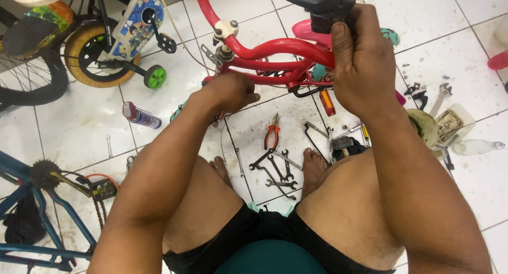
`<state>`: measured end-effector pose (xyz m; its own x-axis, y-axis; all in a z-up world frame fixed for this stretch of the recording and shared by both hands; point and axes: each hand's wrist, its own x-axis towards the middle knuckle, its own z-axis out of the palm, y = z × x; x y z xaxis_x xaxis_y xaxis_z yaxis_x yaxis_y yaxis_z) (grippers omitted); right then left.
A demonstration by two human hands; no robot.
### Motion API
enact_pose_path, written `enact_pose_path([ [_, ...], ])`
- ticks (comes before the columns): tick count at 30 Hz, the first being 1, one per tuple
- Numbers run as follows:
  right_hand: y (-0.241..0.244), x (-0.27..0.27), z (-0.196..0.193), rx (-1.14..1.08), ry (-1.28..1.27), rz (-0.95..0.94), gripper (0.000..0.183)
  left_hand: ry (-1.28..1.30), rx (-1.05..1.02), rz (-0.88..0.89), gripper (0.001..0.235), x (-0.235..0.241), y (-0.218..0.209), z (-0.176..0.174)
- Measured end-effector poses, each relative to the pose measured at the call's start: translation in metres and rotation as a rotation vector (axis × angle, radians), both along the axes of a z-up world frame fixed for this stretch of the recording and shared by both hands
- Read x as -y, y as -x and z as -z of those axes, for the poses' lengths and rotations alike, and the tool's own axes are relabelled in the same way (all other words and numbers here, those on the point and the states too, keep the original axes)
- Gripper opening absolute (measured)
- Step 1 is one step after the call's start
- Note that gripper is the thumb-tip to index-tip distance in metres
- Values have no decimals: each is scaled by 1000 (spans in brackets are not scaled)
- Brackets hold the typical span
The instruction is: The person sits on the floor and works on the handlebars of a red children's bicycle. They remove a black brake lever, inspect it, and then reattach it to the handlebar, securing it with a bolt.
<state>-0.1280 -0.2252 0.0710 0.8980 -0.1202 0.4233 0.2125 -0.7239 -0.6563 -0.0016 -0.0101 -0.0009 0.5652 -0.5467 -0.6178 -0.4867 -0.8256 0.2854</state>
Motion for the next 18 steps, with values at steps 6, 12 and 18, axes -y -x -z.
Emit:
enact_pose_path([
  [6,-1,0,1,-49,-52,28,25,221,-34,20,23,-29,-1,-42],
  [12,-2,-3,-5,-68,-62,42,27,648,-35,-198,32,-37,12,-75],
  [18,-2,-6,-3,-84,-82,54,25,1099,231,-228,50,-30,13,-61],
])
